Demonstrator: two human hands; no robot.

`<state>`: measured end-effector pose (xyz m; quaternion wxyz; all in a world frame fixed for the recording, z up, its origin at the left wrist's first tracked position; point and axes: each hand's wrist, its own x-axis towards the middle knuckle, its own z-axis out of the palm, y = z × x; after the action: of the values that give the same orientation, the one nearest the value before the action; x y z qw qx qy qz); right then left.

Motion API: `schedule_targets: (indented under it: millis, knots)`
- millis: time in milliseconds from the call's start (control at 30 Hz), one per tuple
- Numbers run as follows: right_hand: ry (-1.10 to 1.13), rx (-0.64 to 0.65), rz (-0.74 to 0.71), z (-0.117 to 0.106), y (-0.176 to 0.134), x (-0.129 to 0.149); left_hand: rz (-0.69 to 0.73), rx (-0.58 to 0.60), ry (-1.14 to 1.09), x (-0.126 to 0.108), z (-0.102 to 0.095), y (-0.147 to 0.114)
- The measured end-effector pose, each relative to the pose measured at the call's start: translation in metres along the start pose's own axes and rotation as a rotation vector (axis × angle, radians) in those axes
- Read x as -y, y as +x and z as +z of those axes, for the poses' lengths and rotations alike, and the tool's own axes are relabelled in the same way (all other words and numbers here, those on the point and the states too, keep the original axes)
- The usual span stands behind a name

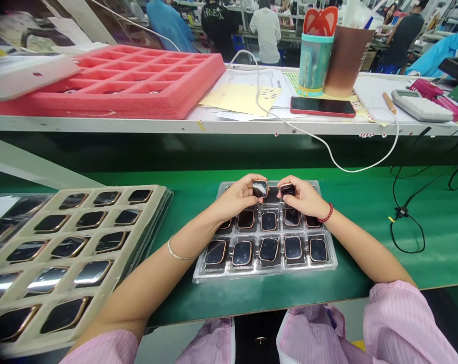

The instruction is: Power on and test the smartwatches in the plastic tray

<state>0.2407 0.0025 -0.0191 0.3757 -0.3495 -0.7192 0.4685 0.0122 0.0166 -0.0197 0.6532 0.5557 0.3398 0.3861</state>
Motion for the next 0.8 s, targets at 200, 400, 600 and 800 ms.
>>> schedule_targets:
  millis: [200,400,600,800]
  knots:
    - [-0.010,-0.029,0.038,0.001,-0.001,0.004,-0.050,0.413,-0.294,-0.046,0.027,-0.048]
    - [0.110,-0.061,0.184,-0.002,-0.003,0.004,-0.164,0.826,-0.341,-0.088,0.052,-0.109]
    - [0.592,-0.006,0.342,-0.008,-0.005,0.018,-0.195,0.633,-0.314,-0.091,0.055,-0.122]
    - [0.928,0.201,0.333,0.020,-0.035,0.075,0.017,0.189,-0.230,-0.077,0.032,-0.083]
